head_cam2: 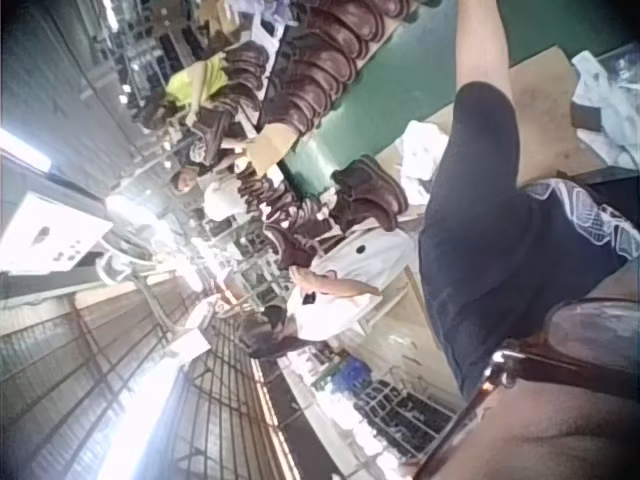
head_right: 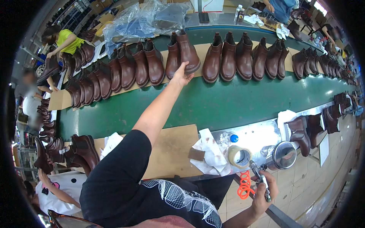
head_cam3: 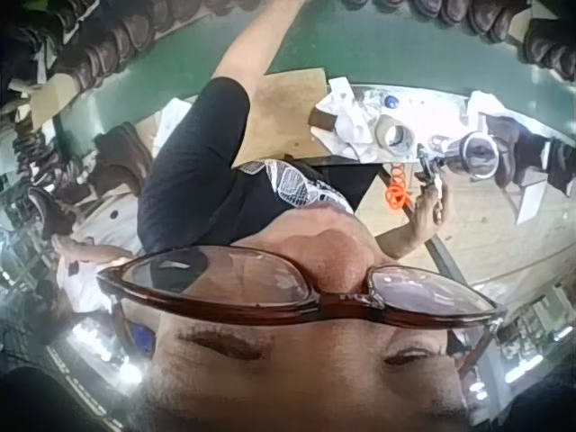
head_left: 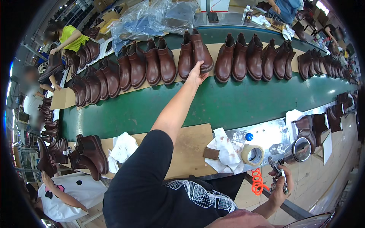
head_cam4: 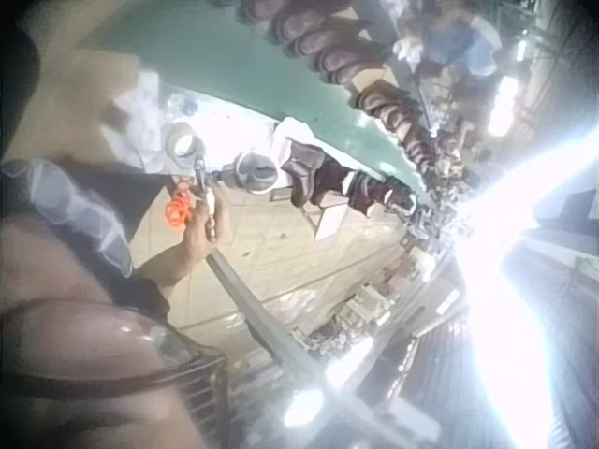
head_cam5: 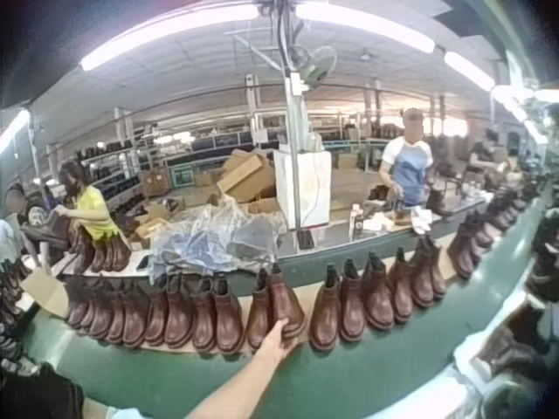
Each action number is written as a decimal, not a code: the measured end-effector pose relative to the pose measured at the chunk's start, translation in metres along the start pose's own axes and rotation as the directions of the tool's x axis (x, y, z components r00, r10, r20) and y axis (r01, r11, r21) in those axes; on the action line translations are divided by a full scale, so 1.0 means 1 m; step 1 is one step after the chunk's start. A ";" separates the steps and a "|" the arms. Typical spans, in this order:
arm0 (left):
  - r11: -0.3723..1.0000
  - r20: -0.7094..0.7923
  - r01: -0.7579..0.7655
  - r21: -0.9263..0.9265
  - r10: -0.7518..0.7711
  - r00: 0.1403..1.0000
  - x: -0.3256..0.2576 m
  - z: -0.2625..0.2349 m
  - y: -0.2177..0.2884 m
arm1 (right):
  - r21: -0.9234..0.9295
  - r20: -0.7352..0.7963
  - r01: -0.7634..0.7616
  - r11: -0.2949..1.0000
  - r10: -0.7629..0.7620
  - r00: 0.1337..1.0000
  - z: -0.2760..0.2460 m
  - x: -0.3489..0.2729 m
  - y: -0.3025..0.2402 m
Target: Using an airbrush to apply a finish or cleaner to leather boots in a factory setting.
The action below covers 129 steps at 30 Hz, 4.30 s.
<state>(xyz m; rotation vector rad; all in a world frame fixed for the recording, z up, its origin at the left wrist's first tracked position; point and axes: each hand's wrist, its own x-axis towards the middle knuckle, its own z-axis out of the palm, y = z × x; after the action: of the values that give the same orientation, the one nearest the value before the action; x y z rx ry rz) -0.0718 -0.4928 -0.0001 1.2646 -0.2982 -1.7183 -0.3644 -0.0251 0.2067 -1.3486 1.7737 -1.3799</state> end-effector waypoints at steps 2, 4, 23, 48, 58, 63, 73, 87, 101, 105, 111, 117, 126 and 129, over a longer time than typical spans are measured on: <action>0.993 0.104 0.087 -0.078 -0.078 0.991 -0.028 -0.006 0.007 | -0.024 0.026 0.028 0.999 -0.028 0.999 -0.003 -0.009 -0.009; 0.997 0.201 0.006 -0.072 0.008 0.980 -0.071 -0.015 0.008 | -0.035 0.036 0.012 0.999 -0.011 0.999 -0.009 -0.020 -0.019; 0.546 0.978 0.811 -0.210 0.114 0.176 -0.385 -0.169 -0.095 | 0.191 0.270 0.284 0.940 -0.328 0.905 0.037 -0.084 -0.099; 0.828 0.893 0.536 -0.166 -0.104 0.438 -0.429 -0.198 -0.107 | 0.102 0.279 0.429 0.898 -0.440 0.854 0.079 -0.091 -0.130; 0.856 0.905 0.498 -0.137 -0.096 0.414 -0.428 -0.208 -0.113 | 0.059 0.379 0.439 0.897 -0.427 0.821 0.073 -0.113 -0.121; 0.846 0.909 0.520 -0.118 -0.119 0.400 -0.420 -0.210 -0.112 | 0.066 0.404 0.409 0.910 -0.399 0.823 0.073 -0.118 -0.115; 0.886 0.926 0.444 -0.130 -0.052 0.374 -0.426 -0.194 -0.107 | 0.033 0.406 0.401 0.916 -0.379 0.832 0.071 -0.120 -0.098; 0.904 0.855 0.414 -0.105 -0.131 0.501 -0.442 -0.191 -0.103 | 0.042 0.290 0.322 0.946 -0.320 0.902 0.062 -0.117 -0.083; 0.960 0.669 0.271 -0.068 -0.157 0.726 -0.460 -0.178 -0.106 | 0.075 0.249 0.361 0.929 -0.368 0.896 0.058 -0.106 -0.094; 0.911 0.814 0.408 -0.052 -0.198 0.546 -0.430 -0.210 -0.119 | 0.071 0.244 0.400 0.914 -0.405 0.881 0.058 -0.103 -0.098; 0.806 0.943 0.592 -0.024 -0.178 0.281 -0.409 -0.224 -0.134 | 0.144 0.194 0.386 0.911 -0.408 0.892 0.062 -0.102 -0.099; 0.846 0.906 0.532 -0.032 -0.200 0.373 -0.417 -0.226 -0.131 | 0.175 0.205 0.323 0.930 -0.356 0.912 0.063 -0.094 -0.095; 0.803 0.945 0.590 -0.082 -0.127 0.303 -0.426 -0.200 -0.133 | 0.241 0.109 0.267 0.933 -0.299 0.948 0.096 -0.079 -0.057; 0.692 0.967 0.720 -0.050 -0.146 0.207 -0.422 -0.193 -0.140 | 0.135 0.091 0.340 0.931 -0.353 0.931 0.112 -0.081 -0.055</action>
<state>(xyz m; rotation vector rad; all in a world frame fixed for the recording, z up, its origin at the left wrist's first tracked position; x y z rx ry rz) 0.0219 -0.0243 0.0816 -0.2739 -0.0519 -2.7140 -0.2185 0.0040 0.2043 -1.6993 1.4014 -1.5260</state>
